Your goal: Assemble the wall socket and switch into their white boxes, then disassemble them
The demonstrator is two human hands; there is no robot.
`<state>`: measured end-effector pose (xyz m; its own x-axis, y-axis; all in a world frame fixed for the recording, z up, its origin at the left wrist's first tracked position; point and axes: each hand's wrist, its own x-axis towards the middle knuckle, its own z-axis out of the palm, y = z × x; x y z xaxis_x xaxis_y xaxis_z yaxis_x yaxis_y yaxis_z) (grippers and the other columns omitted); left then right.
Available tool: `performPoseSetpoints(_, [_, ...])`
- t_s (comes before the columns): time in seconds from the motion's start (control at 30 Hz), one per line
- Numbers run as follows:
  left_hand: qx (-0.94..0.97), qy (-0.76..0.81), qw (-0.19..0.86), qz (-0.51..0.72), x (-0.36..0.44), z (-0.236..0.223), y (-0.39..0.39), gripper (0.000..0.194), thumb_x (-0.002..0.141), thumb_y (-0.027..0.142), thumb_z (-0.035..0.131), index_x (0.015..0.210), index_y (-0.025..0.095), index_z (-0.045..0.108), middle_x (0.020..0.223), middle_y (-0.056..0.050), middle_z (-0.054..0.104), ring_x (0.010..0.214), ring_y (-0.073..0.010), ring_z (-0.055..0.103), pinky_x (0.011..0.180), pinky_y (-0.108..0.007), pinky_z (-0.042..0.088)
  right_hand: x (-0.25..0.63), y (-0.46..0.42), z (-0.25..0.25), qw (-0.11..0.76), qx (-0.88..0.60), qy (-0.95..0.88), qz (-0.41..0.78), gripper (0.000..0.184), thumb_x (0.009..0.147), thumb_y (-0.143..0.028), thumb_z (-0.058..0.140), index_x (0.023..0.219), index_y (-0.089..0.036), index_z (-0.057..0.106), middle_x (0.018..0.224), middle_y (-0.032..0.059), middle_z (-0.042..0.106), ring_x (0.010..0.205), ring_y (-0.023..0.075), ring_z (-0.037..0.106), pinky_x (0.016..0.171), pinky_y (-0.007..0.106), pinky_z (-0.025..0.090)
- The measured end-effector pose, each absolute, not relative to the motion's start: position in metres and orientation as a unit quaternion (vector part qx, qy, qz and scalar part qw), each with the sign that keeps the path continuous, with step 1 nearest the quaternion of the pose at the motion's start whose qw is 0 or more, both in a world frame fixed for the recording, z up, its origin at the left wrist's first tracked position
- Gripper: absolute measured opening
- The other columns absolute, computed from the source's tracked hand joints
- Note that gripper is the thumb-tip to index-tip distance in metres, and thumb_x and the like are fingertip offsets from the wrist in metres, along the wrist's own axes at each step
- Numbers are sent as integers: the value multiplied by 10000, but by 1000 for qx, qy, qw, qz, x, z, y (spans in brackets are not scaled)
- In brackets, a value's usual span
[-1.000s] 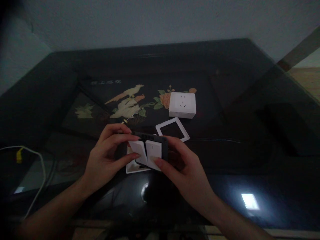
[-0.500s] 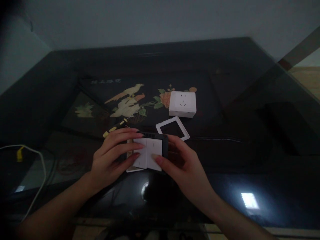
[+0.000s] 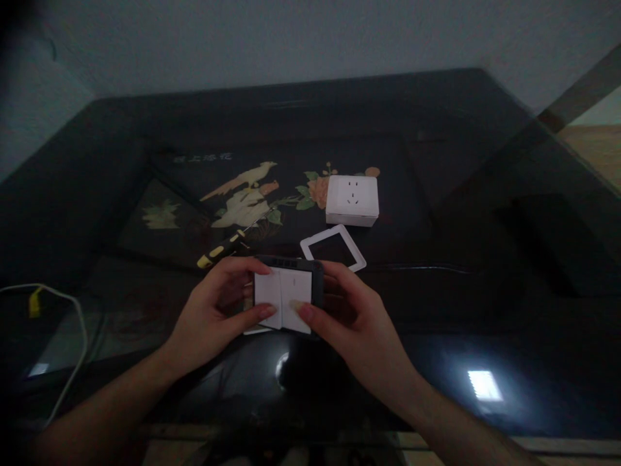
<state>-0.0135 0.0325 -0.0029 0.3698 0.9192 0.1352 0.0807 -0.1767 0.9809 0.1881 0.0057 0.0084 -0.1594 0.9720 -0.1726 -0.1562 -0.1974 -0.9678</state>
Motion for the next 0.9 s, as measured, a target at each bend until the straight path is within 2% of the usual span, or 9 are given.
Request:
performPoseSetpoints(0.1, [609,404,546,411,-12,2,32,327,756,88,773,1000,249,626,994,21,687,892,-131,708,765,-198,593,188,5,8,464,-453,-453,612,293,782,-177,742,1042,-276,648,1019,-8,769,919,162,746,783,259,628])
performPoseSetpoints(0.3, [550,406,584,438,-8,2,32,328,720,39,771,941,255,660,965,49,694,814,-102,710,634,-134,570,186,4,7,472,-441,-456,612,310,790,-140,728,1049,-295,658,1027,-22,771,922,153,746,805,257,624])
performPoseSetpoints(0.43, [522,392,606,455,-6,-1,30,321,745,29,746,947,267,670,900,64,709,801,-76,708,632,-97,555,184,4,9,474,-442,-454,611,315,787,-116,720,1035,-300,657,1021,-36,776,922,139,748,781,223,623])
performPoseSetpoints(0.57, [513,390,593,483,-4,-1,27,297,747,24,747,926,252,681,924,57,711,834,-73,715,653,-82,555,183,3,10,487,-439,-460,599,342,777,-92,724,1034,-307,656,1018,-47,780,906,123,751,765,190,618])
performPoseSetpoints(0.67, [506,383,591,498,-2,0,26,295,747,18,748,914,242,652,932,60,713,856,-80,721,684,-97,568,182,2,10,493,-441,-472,582,364,773,-75,727,1037,-319,662,1028,-62,777,918,111,748,770,159,607])
performPoseSetpoints(0.8, [456,343,651,500,-2,-1,28,433,755,53,770,1003,283,499,996,56,739,911,-132,739,724,-194,610,182,1,10,494,-439,-496,563,381,777,-60,718,1047,-325,667,1008,-74,778,911,112,750,780,163,609])
performPoseSetpoints(0.9, [438,329,681,487,-3,-2,31,497,739,81,803,1034,283,457,1029,35,746,925,-156,747,748,-226,618,182,0,10,488,-444,-516,546,405,776,-60,717,1068,-336,664,1043,-78,772,931,113,745,798,175,610])
